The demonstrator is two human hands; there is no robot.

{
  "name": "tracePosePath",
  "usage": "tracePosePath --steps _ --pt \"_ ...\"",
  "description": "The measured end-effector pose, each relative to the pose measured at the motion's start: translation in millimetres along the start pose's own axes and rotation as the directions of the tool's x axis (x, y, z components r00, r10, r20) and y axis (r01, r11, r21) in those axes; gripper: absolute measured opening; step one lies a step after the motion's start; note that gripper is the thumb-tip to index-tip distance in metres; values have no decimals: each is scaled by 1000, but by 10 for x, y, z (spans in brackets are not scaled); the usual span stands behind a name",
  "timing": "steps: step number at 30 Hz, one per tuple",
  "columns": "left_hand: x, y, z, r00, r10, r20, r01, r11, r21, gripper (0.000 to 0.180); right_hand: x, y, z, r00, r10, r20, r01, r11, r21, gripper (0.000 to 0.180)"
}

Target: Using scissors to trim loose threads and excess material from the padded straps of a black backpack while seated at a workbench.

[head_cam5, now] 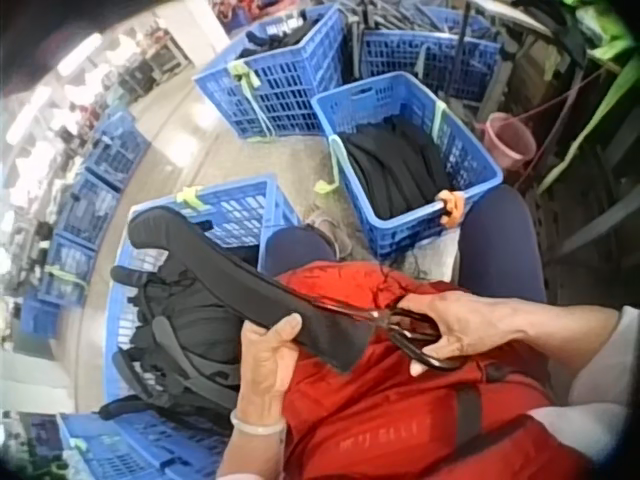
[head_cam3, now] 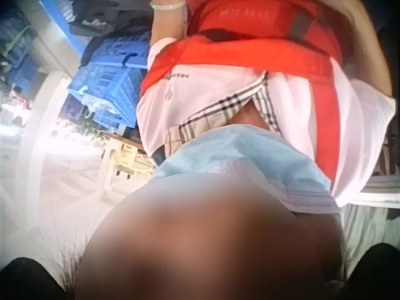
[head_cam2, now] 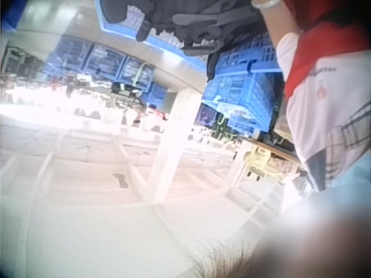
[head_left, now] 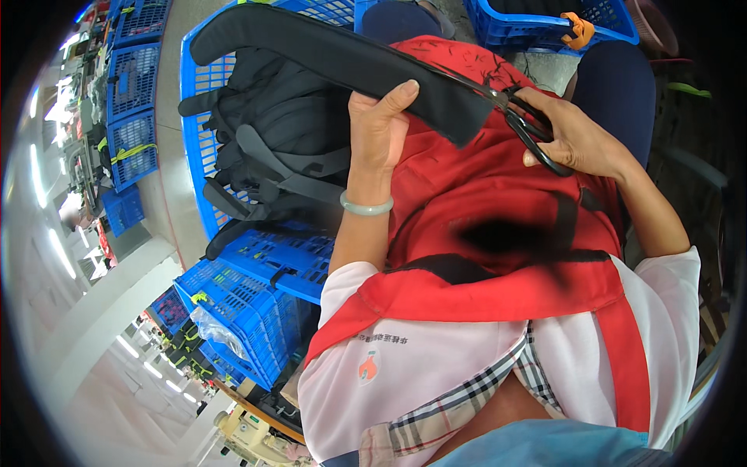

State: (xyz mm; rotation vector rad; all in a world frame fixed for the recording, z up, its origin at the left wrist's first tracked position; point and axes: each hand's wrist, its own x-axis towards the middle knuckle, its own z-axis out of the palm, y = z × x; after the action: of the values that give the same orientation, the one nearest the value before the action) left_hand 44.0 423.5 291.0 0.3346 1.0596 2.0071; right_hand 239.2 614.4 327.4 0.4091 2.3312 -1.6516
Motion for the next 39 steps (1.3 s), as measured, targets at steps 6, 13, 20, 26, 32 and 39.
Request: tracePosePath --steps 6,13,20,26,32,39 --pt "-62 -29 11 1000 -3 28 4 999 -38 30 39 -52 67 996 -92 -7 92 993 -71 67" --pt "-75 -67 10 1000 -18 25 20 997 -80 29 98 139 210 995 -91 -46 88 994 -62 56" --pt "-92 -119 -41 999 -5 47 8 998 -64 26 124 72 249 987 -131 -95 119 985 -125 54" --pt "-127 -111 -59 992 -35 119 43 997 -59 28 159 -11 319 975 -172 -137 156 980 -123 57" --pt "-136 -93 -66 994 -13 109 21 997 -73 29 189 -12 365 975 -148 -164 131 985 -113 60" --pt "-150 -57 -76 993 -4 120 8 999 -31 27 197 -118 351 987 -81 -139 71 994 -80 57"
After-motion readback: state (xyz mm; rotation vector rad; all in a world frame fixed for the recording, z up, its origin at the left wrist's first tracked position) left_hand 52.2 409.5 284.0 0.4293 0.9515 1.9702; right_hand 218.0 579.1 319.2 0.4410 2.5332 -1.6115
